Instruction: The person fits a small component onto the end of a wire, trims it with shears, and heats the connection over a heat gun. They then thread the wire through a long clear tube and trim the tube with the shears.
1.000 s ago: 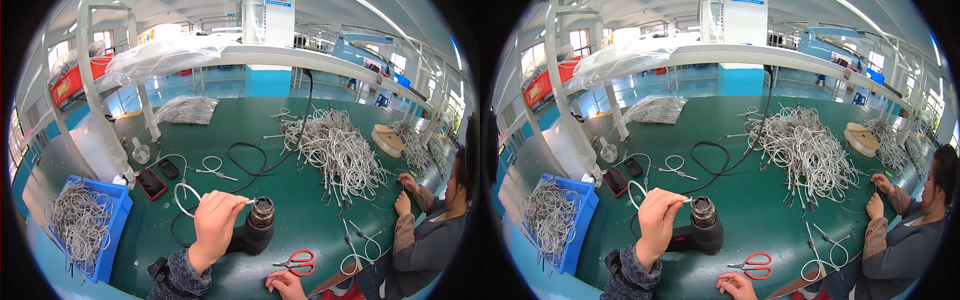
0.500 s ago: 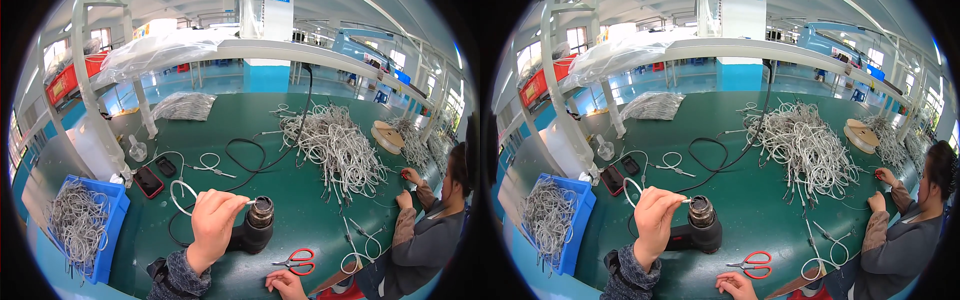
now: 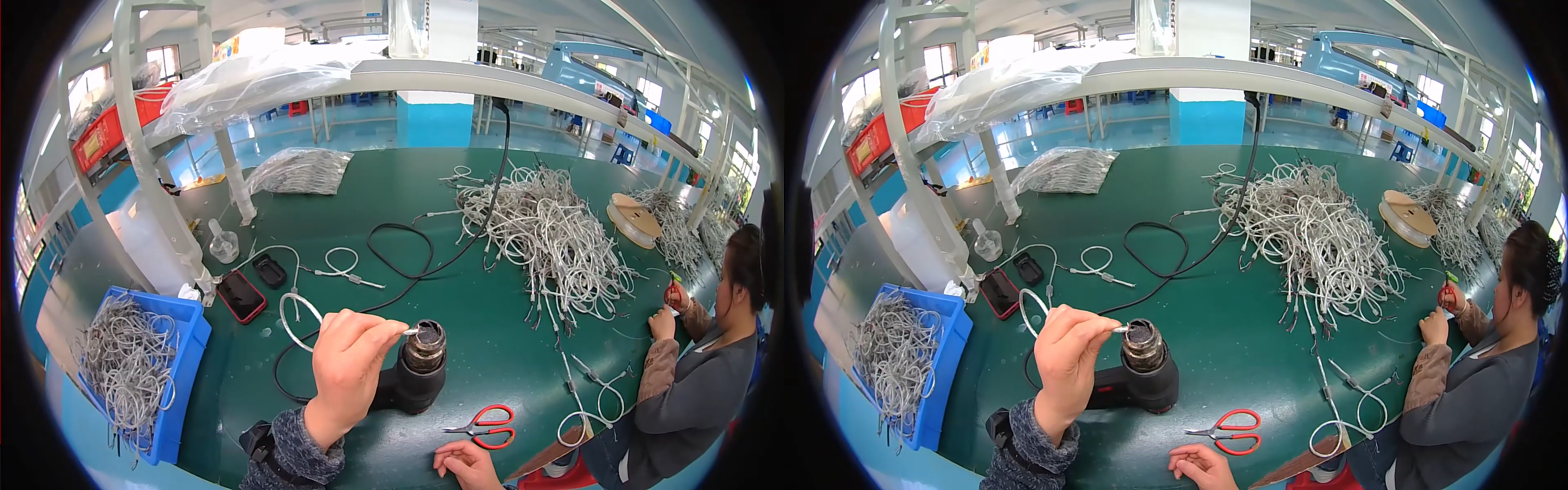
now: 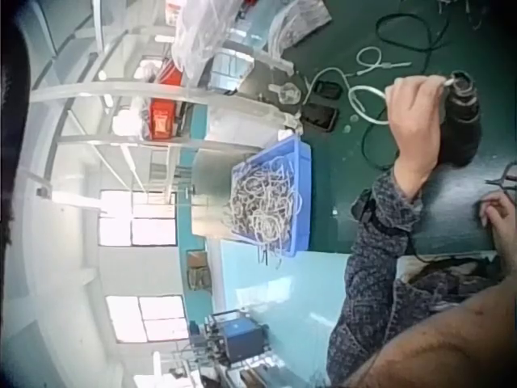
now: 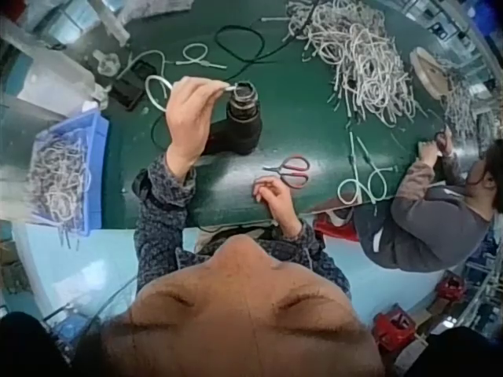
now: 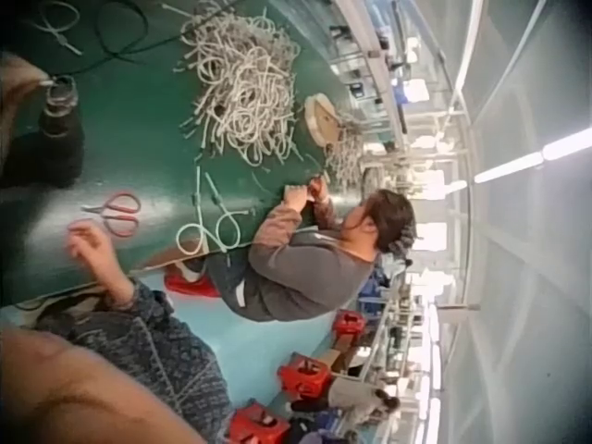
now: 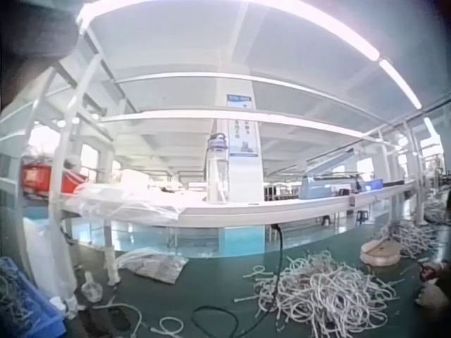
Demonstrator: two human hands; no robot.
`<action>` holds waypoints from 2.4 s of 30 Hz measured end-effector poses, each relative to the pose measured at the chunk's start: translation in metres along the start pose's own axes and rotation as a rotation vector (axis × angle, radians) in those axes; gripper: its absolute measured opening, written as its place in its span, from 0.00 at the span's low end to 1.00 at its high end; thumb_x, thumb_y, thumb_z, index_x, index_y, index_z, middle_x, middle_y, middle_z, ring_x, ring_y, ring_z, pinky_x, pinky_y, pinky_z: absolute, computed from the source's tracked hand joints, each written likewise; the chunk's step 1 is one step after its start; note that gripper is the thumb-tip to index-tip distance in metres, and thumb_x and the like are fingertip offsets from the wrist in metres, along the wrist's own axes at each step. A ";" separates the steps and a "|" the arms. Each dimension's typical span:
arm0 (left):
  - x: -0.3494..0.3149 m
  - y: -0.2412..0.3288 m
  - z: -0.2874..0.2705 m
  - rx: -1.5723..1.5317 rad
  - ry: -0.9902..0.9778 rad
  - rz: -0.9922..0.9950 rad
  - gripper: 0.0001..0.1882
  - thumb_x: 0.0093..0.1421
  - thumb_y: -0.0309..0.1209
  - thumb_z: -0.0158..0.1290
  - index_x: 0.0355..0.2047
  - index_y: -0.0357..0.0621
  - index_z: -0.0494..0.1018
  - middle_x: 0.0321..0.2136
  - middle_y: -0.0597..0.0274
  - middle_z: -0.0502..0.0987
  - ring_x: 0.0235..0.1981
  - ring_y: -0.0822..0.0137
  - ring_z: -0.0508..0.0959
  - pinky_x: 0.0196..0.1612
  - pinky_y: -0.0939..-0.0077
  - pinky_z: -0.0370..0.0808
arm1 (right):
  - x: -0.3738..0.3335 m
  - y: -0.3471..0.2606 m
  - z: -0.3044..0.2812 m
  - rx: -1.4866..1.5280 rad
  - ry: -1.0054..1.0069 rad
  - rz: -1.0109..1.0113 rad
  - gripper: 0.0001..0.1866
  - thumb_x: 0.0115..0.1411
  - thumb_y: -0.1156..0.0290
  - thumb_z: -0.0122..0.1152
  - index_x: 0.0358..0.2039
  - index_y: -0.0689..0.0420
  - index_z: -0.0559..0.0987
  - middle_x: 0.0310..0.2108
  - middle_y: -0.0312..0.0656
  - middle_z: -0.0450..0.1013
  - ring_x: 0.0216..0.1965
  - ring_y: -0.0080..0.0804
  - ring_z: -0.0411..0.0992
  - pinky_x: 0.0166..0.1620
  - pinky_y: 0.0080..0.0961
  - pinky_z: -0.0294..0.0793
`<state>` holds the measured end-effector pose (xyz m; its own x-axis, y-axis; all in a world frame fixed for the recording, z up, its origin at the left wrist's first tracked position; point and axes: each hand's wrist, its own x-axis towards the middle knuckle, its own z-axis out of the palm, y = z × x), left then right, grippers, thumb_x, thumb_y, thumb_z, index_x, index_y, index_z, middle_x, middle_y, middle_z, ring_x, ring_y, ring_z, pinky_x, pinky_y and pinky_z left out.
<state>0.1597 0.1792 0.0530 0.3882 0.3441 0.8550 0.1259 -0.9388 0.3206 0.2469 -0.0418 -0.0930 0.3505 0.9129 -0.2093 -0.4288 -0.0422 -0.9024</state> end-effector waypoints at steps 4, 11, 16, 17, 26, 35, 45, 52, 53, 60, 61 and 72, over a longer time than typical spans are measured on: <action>0.000 0.001 0.000 -0.004 0.000 0.000 0.05 0.50 0.23 0.58 0.30 0.41 0.77 0.24 0.64 0.74 0.25 0.65 0.70 0.29 0.74 0.62 | 0.000 0.001 0.000 0.013 -0.001 -0.009 0.08 0.61 0.77 0.52 0.41 0.63 0.73 0.31 0.43 0.73 0.28 0.23 0.70 0.34 0.18 0.69; 0.000 -0.001 -0.001 -0.007 0.003 0.003 0.05 0.51 0.23 0.58 0.30 0.41 0.77 0.24 0.64 0.74 0.24 0.65 0.70 0.29 0.74 0.62 | 0.000 0.000 0.000 0.027 -0.010 -0.003 0.08 0.61 0.77 0.52 0.41 0.63 0.73 0.31 0.43 0.73 0.28 0.24 0.70 0.35 0.18 0.69; -0.001 -0.001 -0.001 -0.005 0.004 0.002 0.08 0.48 0.23 0.60 0.31 0.42 0.77 0.24 0.65 0.74 0.24 0.65 0.70 0.29 0.74 0.62 | -0.001 -0.001 0.001 0.020 -0.017 -0.005 0.08 0.61 0.76 0.53 0.41 0.63 0.73 0.31 0.42 0.73 0.28 0.23 0.70 0.35 0.18 0.69; -0.002 -0.001 -0.001 -0.005 0.003 -0.002 0.09 0.47 0.23 0.61 0.31 0.42 0.77 0.24 0.65 0.74 0.25 0.65 0.71 0.29 0.73 0.62 | -0.001 -0.001 0.001 0.010 -0.014 -0.006 0.08 0.61 0.76 0.53 0.40 0.63 0.74 0.31 0.42 0.73 0.28 0.23 0.70 0.35 0.18 0.69; -0.001 0.001 -0.001 -0.022 0.031 -0.004 0.06 0.50 0.22 0.58 0.31 0.41 0.77 0.24 0.64 0.74 0.25 0.65 0.70 0.29 0.74 0.62 | 0.000 0.000 0.001 -0.012 -0.002 -0.005 0.08 0.61 0.77 0.53 0.40 0.62 0.74 0.31 0.41 0.73 0.28 0.22 0.70 0.34 0.17 0.69; -0.001 0.007 -0.004 0.123 0.007 0.082 0.07 0.49 0.22 0.59 0.31 0.42 0.77 0.24 0.65 0.74 0.25 0.64 0.70 0.31 0.73 0.62 | 0.000 -0.002 0.003 -0.010 0.011 0.000 0.06 0.60 0.78 0.53 0.38 0.62 0.75 0.31 0.40 0.74 0.28 0.22 0.70 0.34 0.17 0.69; -0.008 0.019 -0.033 -0.021 0.042 -0.076 0.11 0.47 0.19 0.59 0.34 0.39 0.77 0.22 0.62 0.74 0.21 0.65 0.71 0.24 0.76 0.65 | 0.003 -0.049 -0.033 -1.218 0.112 -0.774 0.15 0.53 0.83 0.52 0.43 0.59 0.73 0.35 0.46 0.71 0.34 0.41 0.69 0.40 0.32 0.69; -0.025 0.037 -0.065 -0.419 -0.161 -0.466 0.11 0.53 0.18 0.55 0.38 0.38 0.78 0.22 0.62 0.74 0.20 0.74 0.71 0.21 0.82 0.65 | 0.002 -0.064 -0.036 -1.744 0.060 -0.481 0.25 0.46 0.87 0.55 0.47 0.57 0.74 0.29 0.43 0.69 0.33 0.46 0.68 0.39 0.34 0.68; -0.028 0.037 -0.068 -0.524 -0.190 -0.547 0.11 0.54 0.18 0.55 0.38 0.37 0.78 0.22 0.63 0.74 0.21 0.76 0.71 0.21 0.83 0.65 | 0.002 -0.069 -0.030 -1.743 0.055 -0.477 0.25 0.46 0.87 0.55 0.47 0.57 0.74 0.29 0.43 0.69 0.33 0.46 0.68 0.39 0.34 0.68; -0.070 0.052 -0.064 -0.645 -0.180 -0.540 0.09 0.56 0.17 0.50 0.36 0.31 0.77 0.26 0.57 0.74 0.20 0.75 0.73 0.21 0.86 0.68 | 0.000 -0.097 0.030 -1.020 0.089 -0.801 0.27 0.43 0.86 0.59 0.48 0.60 0.75 0.25 0.41 0.69 0.25 0.32 0.69 0.29 0.22 0.67; -0.076 0.053 -0.063 -0.658 -0.138 -0.515 0.09 0.56 0.17 0.50 0.36 0.30 0.77 0.26 0.57 0.74 0.20 0.75 0.73 0.21 0.86 0.68 | -0.003 -0.099 0.040 -0.967 0.050 -0.755 0.27 0.42 0.86 0.60 0.47 0.61 0.76 0.25 0.41 0.70 0.24 0.30 0.68 0.29 0.21 0.67; -0.091 0.060 -0.056 -0.783 -0.063 -0.568 0.10 0.55 0.17 0.53 0.38 0.33 0.78 0.24 0.62 0.74 0.22 0.77 0.71 0.22 0.86 0.64 | -0.002 -0.098 0.071 -0.827 -0.114 -0.748 0.29 0.44 0.85 0.64 0.50 0.59 0.75 0.22 0.41 0.69 0.19 0.27 0.64 0.23 0.22 0.66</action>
<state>0.0803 0.0929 0.0173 0.5085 0.7196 0.4729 -0.3254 -0.3479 0.8792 0.2286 -0.0110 0.0226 0.1919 0.8517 0.4877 0.5579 0.3142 -0.7682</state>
